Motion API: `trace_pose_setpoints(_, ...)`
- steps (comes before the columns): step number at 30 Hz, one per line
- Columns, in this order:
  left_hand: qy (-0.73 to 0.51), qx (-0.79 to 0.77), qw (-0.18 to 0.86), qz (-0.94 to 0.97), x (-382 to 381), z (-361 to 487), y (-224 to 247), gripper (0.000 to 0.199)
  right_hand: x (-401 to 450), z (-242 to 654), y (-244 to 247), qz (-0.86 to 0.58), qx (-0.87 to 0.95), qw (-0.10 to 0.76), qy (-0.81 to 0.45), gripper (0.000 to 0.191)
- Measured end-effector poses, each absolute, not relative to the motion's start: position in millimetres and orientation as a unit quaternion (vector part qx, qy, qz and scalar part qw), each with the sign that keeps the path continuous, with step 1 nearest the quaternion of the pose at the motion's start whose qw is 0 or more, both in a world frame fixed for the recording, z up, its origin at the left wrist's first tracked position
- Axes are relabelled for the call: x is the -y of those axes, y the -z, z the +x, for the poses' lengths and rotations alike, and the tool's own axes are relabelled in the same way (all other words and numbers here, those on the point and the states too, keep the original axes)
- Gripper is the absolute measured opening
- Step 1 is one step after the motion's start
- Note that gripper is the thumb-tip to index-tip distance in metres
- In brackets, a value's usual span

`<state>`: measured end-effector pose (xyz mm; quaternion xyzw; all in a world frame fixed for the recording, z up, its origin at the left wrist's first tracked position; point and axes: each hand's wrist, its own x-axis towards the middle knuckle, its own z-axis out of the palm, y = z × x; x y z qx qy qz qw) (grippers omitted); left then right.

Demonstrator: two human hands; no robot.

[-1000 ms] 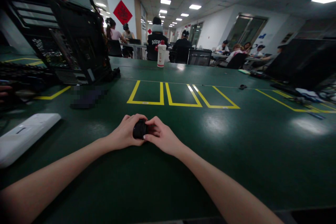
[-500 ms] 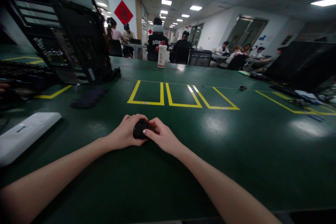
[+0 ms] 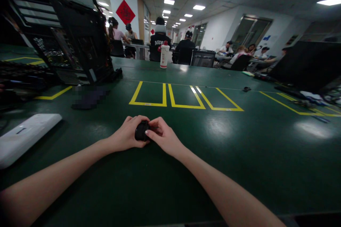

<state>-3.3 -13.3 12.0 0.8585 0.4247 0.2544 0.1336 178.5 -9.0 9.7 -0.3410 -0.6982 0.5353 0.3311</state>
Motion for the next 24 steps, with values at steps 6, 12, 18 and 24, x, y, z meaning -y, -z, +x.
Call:
trace_pose_setpoints(6,-0.258,-0.423,0.127,0.859,12.9,-2.9,-11.4,0.052,10.1,179.8,-14.4,-0.345,0.706,0.315,-0.532,0.025)
trace_pose_setpoints(12,-0.257,-0.423,0.121,0.861,12.5,-3.1,-10.1,0.051,15.7,182.1,-21.3,-0.326,0.708,0.313,-0.542,0.024)
trace_pose_setpoints(18,-0.254,-0.427,0.113,0.861,12.1,-2.4,-9.4,0.053,11.2,179.1,-11.8,-0.338,0.691,0.341,-0.541,0.018)
trace_pose_setpoints(24,-0.252,-0.426,0.119,0.861,12.7,-2.3,-10.2,0.052,7.9,178.7,-7.0,-0.359,0.692,0.313,-0.542,0.028)
